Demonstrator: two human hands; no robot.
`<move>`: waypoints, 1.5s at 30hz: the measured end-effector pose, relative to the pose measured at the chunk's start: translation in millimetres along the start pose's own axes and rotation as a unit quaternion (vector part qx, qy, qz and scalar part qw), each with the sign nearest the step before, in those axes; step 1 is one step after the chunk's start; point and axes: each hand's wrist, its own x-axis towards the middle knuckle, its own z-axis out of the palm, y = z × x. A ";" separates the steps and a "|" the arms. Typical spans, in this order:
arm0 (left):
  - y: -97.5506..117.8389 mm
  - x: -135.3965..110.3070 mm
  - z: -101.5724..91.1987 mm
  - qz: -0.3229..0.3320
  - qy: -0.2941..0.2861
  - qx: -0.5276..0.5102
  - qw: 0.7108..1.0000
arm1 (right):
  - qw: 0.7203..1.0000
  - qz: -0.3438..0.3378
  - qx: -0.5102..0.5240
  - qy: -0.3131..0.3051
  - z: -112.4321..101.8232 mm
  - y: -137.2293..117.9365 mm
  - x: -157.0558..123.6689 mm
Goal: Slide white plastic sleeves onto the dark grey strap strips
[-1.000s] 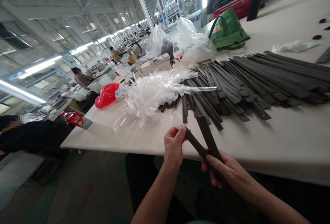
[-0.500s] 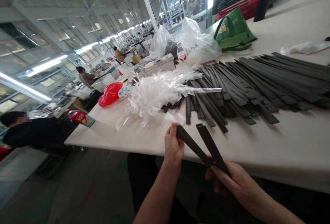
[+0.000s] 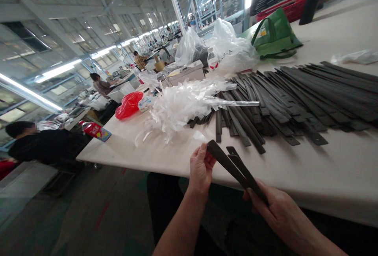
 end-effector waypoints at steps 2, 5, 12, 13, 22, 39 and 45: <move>-0.9 -2.4 -2.2 0.023 0.006 0.046 0.999 | 1.000 -0.009 -0.021 0.012 -2.5 -1.6 0.6; -11.2 -10.4 -6.8 0.023 -0.006 0.112 0.993 | 1.000 -0.008 -0.008 0.004 -4.8 -6.7 3.4; -30.8 -37.1 -5.4 0.022 -0.100 0.237 0.966 | 0.991 0.042 0.130 -0.009 -3.0 -15.1 12.9; -27.6 -37.0 -3.6 0.039 -0.100 0.246 0.963 | 0.991 0.041 0.130 -0.008 -2.9 -14.3 12.6; -15.7 -41.2 3.3 0.048 -0.116 0.244 0.962 | 0.979 0.060 0.194 -0.011 -12.0 -18.5 9.5; -25.9 -45.2 21.7 -0.013 -0.172 0.143 0.975 | 0.990 -0.008 0.133 0.042 -14.7 -12.0 13.5; 4.5 -12.3 34.5 0.074 -0.093 0.022 0.993 | 0.991 0.005 0.136 0.013 -8.2 -9.9 12.0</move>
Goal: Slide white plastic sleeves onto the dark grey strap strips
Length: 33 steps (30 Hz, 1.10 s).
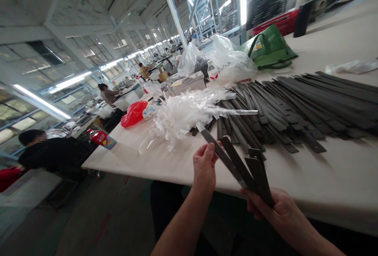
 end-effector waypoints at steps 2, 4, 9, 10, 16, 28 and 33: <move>-12.2 -9.8 -2.7 -0.049 -0.018 0.026 0.998 | 1.000 -0.004 -0.004 0.015 -0.9 -1.3 1.3; -26.8 -27.2 -6.7 -0.085 -0.046 0.059 0.994 | 1.000 -0.007 -0.004 0.025 -2.9 -1.8 1.4; -17.7 -27.9 -7.0 -0.035 -0.058 0.049 0.996 | 1.000 0.013 0.018 0.005 -3.1 0.4 -1.2; -10.2 -19.3 -5.3 -0.013 -0.038 0.025 0.999 | 1.000 0.016 0.020 -0.003 -1.9 0.4 -1.2; -12.7 -12.4 -1.8 -0.084 0.001 0.065 0.994 | 0.998 0.019 0.067 -0.008 7.4 0.3 -4.0; -26.3 -22.3 -1.0 -0.160 -0.009 0.100 0.982 | 0.984 0.024 0.147 0.093 -26.5 -23.3 -12.4; -31.1 -30.8 -2.3 -0.123 -0.056 0.157 0.978 | 0.966 0.070 0.052 0.243 -130.9 -56.1 -9.7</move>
